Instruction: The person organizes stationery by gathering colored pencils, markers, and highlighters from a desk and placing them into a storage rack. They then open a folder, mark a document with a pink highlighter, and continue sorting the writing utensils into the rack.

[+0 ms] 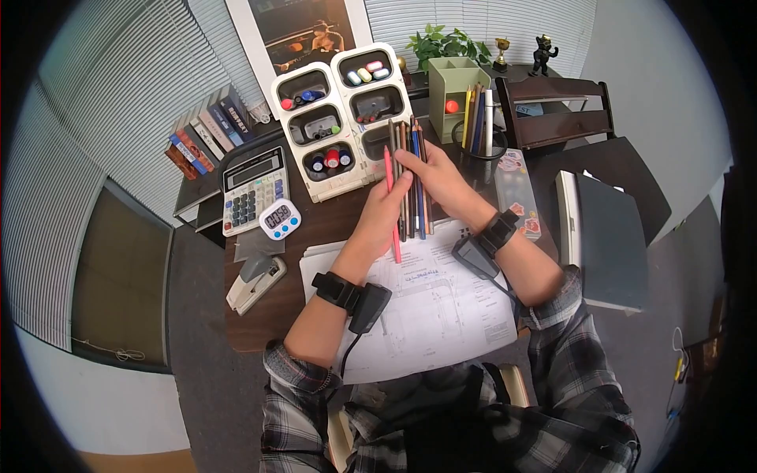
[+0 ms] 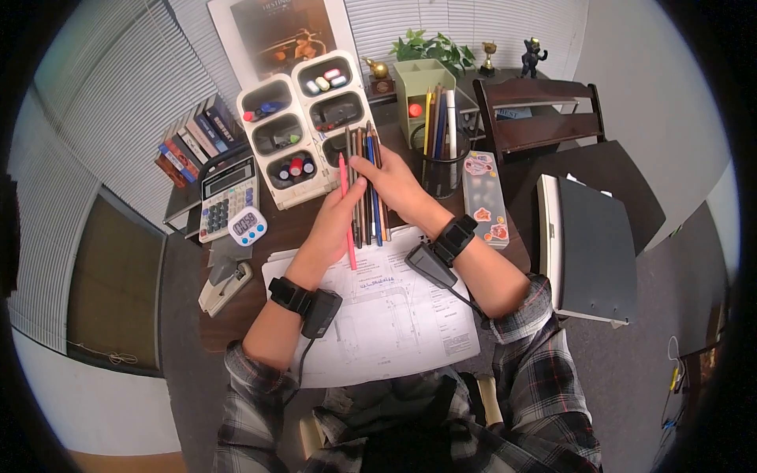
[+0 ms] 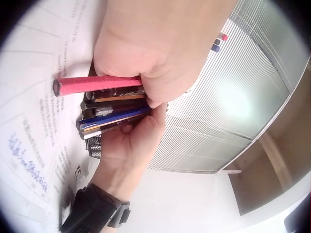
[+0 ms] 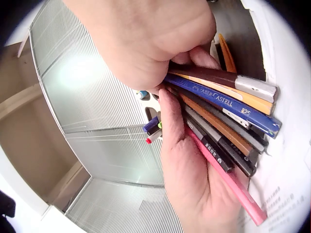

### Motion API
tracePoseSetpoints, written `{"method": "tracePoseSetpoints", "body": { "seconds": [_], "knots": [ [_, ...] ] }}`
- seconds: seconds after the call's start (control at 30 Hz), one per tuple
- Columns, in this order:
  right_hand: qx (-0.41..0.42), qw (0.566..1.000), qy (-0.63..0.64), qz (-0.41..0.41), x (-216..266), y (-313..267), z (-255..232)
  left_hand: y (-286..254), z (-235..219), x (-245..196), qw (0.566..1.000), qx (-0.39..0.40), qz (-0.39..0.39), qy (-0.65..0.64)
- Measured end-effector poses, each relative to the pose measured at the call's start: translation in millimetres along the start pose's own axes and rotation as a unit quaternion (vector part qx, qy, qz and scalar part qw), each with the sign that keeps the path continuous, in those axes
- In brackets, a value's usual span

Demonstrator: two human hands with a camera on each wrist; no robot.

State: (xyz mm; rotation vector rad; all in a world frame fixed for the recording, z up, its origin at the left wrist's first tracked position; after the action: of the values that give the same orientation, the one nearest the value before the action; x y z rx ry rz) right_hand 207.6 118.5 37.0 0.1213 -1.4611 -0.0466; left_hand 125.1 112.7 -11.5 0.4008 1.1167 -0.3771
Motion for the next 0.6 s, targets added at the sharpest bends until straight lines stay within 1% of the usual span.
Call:
{"method": "tracePoseSetpoints", "body": {
  "seconds": [0.07, 0.2, 0.27, 0.37, 0.5, 0.6],
  "knots": [
    [-0.006, 1.000, 0.003, 0.000, -1.1, 1.0, -1.1, 0.2, -3.8, 3.0, 0.999, -0.022, -0.011, -0.026],
    [-0.002, 1.000, 0.007, 0.002, 0.0, -0.3, -1.4, -1.6, -1.7, -0.2, 0.999, -0.022, -0.008, -0.023],
    [-0.007, 0.999, -0.024, 0.023, -4.6, 1.3, -2.8, -3.5, 3.8, -2.1, 1.000, 0.007, -0.010, -0.023],
    [0.004, 0.999, -0.039, 0.033, -9.9, 4.0, -3.0, -0.2, 2.3, 0.3, 0.999, 0.008, 0.002, -0.032],
    [0.014, 0.999, -0.036, 0.037, -10.0, 3.0, -1.6, 0.0, 0.5, 2.1, 1.000, 0.002, -0.002, -0.029],
    [0.012, 0.998, -0.041, 0.035, -11.1, 3.4, -2.1, 1.7, -0.6, 3.4, 0.999, 0.018, -0.001, -0.030]
  ]
}}
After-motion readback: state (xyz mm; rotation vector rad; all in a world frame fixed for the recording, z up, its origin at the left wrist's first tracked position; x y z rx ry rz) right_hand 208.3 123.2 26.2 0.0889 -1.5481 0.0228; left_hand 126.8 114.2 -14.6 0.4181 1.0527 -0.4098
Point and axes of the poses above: each hand's wrist, its own y-axis towards the middle knuckle, its own z-axis out of the palm, x = y × z, the point moved 10 cm from there along y, towards the middle knuckle, and after that the axes turned 6 degrees about z, right-handed, at the moved point
